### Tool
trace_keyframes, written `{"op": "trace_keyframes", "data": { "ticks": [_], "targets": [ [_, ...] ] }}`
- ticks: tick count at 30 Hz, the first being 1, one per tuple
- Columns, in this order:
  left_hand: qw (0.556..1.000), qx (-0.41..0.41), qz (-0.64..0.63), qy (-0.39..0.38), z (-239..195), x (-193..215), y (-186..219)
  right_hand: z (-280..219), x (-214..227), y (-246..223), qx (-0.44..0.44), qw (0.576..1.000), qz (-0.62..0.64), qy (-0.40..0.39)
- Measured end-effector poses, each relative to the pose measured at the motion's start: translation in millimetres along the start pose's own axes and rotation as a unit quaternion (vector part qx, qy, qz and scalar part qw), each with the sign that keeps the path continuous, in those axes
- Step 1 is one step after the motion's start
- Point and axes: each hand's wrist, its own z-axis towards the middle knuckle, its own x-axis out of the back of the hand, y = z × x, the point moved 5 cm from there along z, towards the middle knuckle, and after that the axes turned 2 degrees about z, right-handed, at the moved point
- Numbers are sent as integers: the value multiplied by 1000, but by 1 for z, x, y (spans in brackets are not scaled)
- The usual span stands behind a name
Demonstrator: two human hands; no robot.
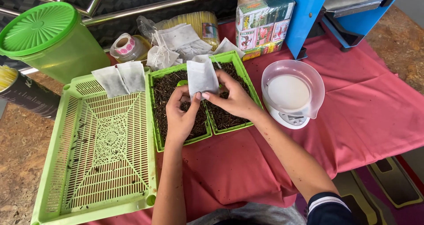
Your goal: The person fills white tea bags with loose tea leaves using a green plastic scoop. They weigh the filled bags on a digital scale, adjust the contents, and place the finished bags into a green plastic tray.
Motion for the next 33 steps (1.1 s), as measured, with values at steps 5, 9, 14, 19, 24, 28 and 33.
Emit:
{"op": "trace_keyframes", "data": {
  "ticks": [5, 9, 14, 19, 24, 28, 33],
  "targets": [
    [995, 55, -87, 6, -5, 0, -25, -13, 2, -71, -43, 977, -184, -96],
    [960, 92, -265, -3, -13, -12, -53, -74, 12, -100, -88, 945, -262, -173],
    [966, 93, -237, -39, -15, -30, -47, -168, 65, -86, -188, 941, -263, -100],
    [971, 100, -212, -37, -17, -45, -25, -227, 127, -36, -174, 880, -438, 63],
    [968, 100, -225, -38, -26, -57, -29, -243, 132, 4, -115, 817, -550, 126],
    [971, 85, -215, -57, -22, -57, -22, -243, 125, 3, -99, 768, -626, 96],
    [968, 101, -225, -57, -22, -60, -15, -240, 125, 4, -137, 739, -658, 45]
  ]
}}
